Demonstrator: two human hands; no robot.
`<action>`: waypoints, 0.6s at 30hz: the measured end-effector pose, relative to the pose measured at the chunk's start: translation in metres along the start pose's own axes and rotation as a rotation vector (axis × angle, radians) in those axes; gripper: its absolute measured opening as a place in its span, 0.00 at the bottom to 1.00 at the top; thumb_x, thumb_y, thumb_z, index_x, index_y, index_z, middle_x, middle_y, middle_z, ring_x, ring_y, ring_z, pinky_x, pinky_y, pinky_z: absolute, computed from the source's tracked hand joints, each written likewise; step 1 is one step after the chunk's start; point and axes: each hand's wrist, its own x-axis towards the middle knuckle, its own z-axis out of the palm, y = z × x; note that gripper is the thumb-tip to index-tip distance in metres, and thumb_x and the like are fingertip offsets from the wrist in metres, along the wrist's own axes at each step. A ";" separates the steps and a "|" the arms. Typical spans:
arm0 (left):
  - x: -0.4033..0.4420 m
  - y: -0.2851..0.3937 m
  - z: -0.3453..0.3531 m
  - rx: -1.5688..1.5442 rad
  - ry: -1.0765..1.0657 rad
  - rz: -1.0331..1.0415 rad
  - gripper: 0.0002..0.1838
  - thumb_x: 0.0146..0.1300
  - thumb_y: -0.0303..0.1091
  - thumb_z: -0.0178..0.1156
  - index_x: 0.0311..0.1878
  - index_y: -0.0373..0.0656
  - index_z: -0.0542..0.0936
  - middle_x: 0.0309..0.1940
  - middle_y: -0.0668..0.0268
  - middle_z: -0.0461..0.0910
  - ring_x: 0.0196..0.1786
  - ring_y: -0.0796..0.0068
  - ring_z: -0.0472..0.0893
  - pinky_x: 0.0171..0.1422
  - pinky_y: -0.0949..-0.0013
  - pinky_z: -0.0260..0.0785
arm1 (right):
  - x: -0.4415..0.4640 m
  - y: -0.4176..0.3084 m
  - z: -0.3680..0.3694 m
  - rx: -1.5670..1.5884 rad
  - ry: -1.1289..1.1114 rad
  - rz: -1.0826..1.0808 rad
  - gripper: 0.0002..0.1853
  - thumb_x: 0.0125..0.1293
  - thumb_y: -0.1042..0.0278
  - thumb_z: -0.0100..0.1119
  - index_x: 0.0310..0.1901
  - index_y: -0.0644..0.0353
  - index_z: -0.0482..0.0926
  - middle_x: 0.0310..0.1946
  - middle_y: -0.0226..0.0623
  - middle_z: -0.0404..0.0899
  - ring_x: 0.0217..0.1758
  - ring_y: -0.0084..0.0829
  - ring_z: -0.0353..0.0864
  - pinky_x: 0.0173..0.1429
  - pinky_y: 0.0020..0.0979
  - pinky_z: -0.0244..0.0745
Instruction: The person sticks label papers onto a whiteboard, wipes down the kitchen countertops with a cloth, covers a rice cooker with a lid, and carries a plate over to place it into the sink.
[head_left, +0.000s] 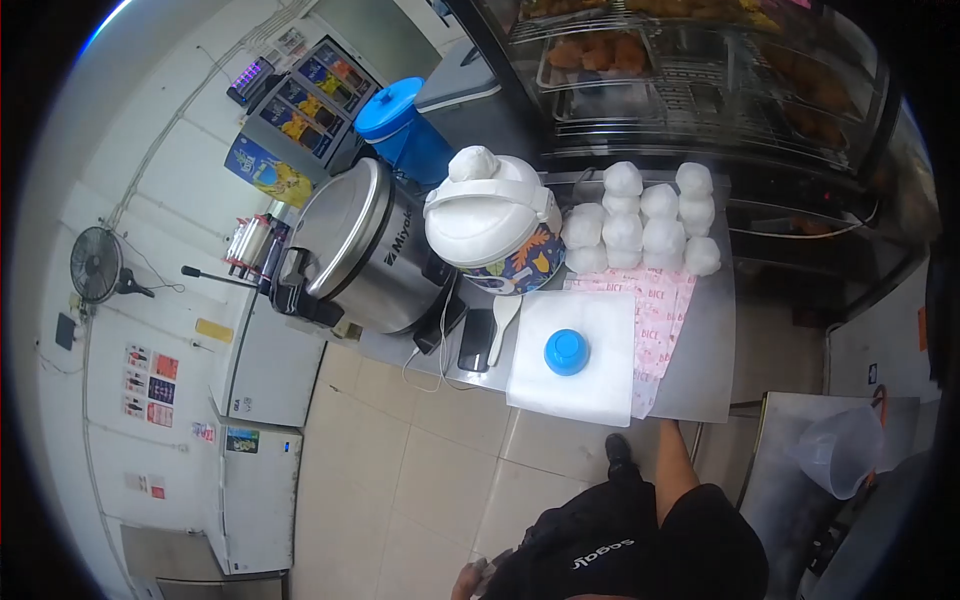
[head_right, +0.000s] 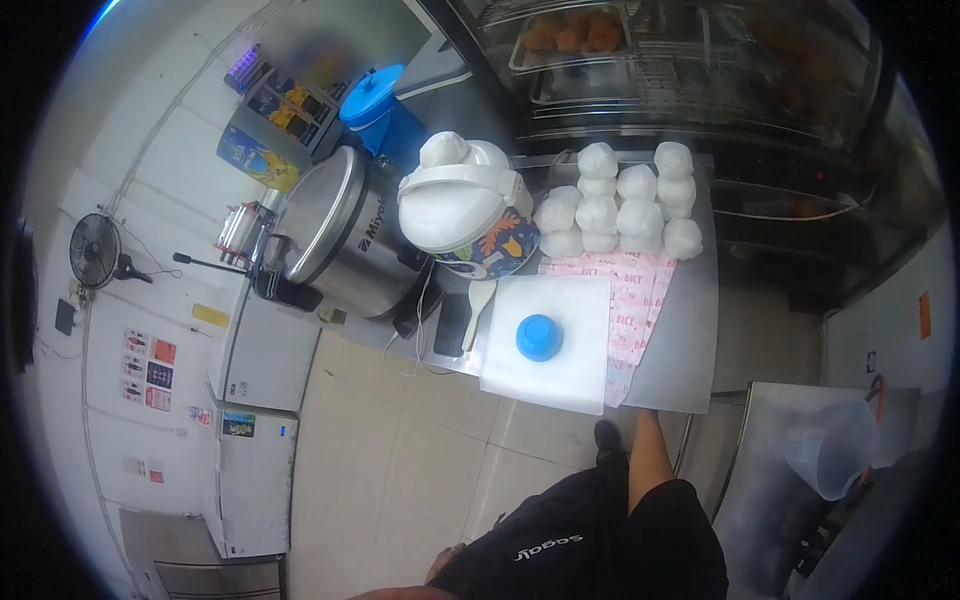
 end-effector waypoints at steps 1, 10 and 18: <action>0.000 0.007 0.000 -0.001 0.007 -0.002 0.31 0.65 0.55 0.51 0.54 0.32 0.76 0.48 0.52 0.79 0.53 0.58 0.77 0.55 0.58 0.70 | 0.001 0.000 -0.002 -0.001 -0.004 0.008 0.22 0.67 0.57 0.47 0.55 0.65 0.74 0.54 0.53 0.75 0.57 0.52 0.72 0.60 0.46 0.67; 0.092 -0.058 -0.003 0.170 0.062 0.094 0.31 0.63 0.50 0.58 0.56 0.29 0.74 0.48 0.52 0.78 0.53 0.60 0.77 0.54 0.57 0.71 | 0.002 -0.005 -0.019 -0.055 -0.063 0.015 0.21 0.66 0.57 0.48 0.52 0.65 0.75 0.52 0.53 0.76 0.54 0.53 0.73 0.57 0.47 0.67; 0.057 -0.005 0.032 -0.035 0.157 0.025 0.36 0.62 0.58 0.57 0.57 0.31 0.73 0.45 0.53 0.80 0.46 0.63 0.80 0.47 0.63 0.73 | 0.004 0.006 -0.032 -0.137 -0.102 -0.006 0.20 0.66 0.57 0.50 0.51 0.66 0.75 0.50 0.53 0.77 0.50 0.54 0.74 0.55 0.47 0.68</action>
